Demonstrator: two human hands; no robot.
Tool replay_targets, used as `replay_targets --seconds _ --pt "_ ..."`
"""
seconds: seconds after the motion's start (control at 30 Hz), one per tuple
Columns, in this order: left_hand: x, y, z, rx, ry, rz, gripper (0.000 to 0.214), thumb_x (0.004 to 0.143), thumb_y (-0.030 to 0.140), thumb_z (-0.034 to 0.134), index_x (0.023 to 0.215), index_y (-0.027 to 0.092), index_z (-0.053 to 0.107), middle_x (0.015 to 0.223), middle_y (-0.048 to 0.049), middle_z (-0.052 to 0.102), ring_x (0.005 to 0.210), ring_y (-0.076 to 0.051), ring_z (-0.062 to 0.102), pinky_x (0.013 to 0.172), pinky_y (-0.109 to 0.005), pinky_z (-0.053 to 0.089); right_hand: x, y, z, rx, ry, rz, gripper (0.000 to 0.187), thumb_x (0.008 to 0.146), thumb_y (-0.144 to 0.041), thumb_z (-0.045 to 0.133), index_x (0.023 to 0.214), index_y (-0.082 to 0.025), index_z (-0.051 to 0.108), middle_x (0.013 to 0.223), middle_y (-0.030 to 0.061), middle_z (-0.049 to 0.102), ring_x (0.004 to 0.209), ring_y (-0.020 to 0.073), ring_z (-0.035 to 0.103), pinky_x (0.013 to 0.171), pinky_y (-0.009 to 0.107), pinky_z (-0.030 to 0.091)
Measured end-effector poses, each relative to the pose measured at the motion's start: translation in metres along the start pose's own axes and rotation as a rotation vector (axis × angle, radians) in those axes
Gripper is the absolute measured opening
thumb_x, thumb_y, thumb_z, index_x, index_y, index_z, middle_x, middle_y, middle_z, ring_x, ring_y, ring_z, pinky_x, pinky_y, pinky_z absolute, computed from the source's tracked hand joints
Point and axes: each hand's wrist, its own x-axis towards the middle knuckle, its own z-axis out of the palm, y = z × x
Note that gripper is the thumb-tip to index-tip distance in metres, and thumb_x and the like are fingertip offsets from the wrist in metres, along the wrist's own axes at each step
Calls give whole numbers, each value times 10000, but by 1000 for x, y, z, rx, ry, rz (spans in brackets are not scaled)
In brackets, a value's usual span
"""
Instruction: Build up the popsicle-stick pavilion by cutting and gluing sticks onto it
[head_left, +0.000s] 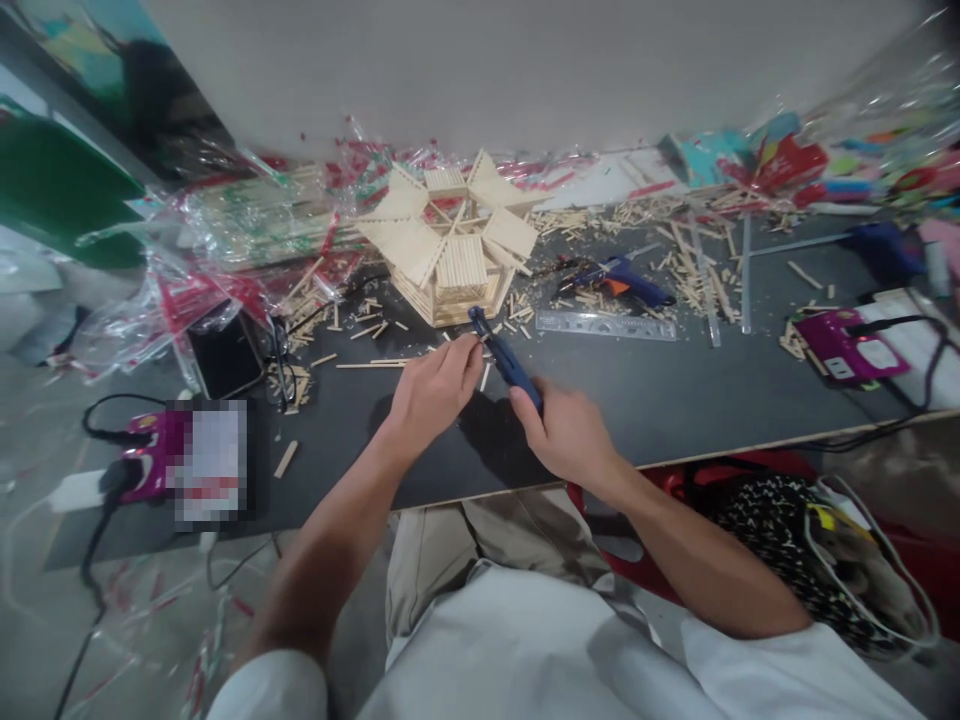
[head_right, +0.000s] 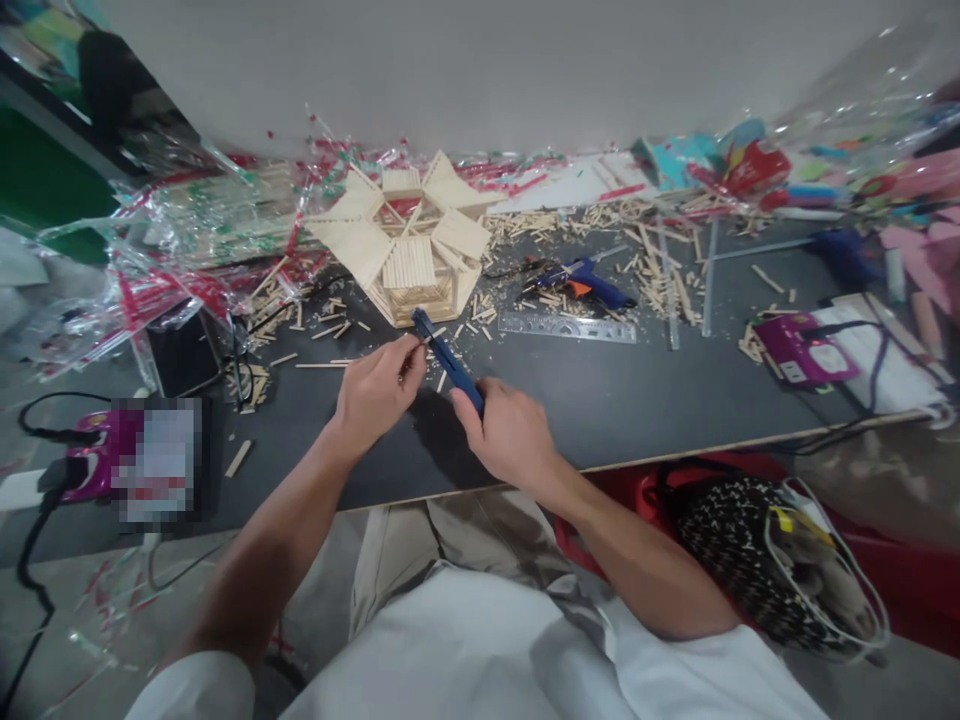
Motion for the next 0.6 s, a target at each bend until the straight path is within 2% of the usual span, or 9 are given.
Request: replay_targets --seconds 0.17,0.37,0.5,0.6 --pt "-1 0 1 -107 -32 -68 259 1117 260 508 1091 151 742 881 -89 824 751 -139 780 697 -210 555 3 6 -1 -71 30 16 544 1134 -501 291 1035 -156 700 885 179 772 798 334 739 653 363 344" --pt "1 -2 0 -137 53 -127 191 1072 238 557 1011 170 724 778 -40 780 675 -115 733 652 -201 506 9 21 -3 -172 88 33 531 1144 -509 330 1006 -154 700 855 171 763 777 323 726 636 355 300" --pt "2 -4 -1 -187 90 -237 126 1033 248 574 945 205 655 700 9 717 580 -103 654 619 -215 473 2 34 2 -214 150 -22 533 1116 -573 408 1059 -136 709 942 182 761 858 341 717 687 371 404" --pt "1 -8 -1 -245 -8 -342 138 1062 287 512 972 220 590 683 18 691 551 -114 629 582 -234 436 -7 41 12 -245 254 -143 587 1081 -616 473 1190 -86 700 1055 214 740 1020 386 688 839 441 507"
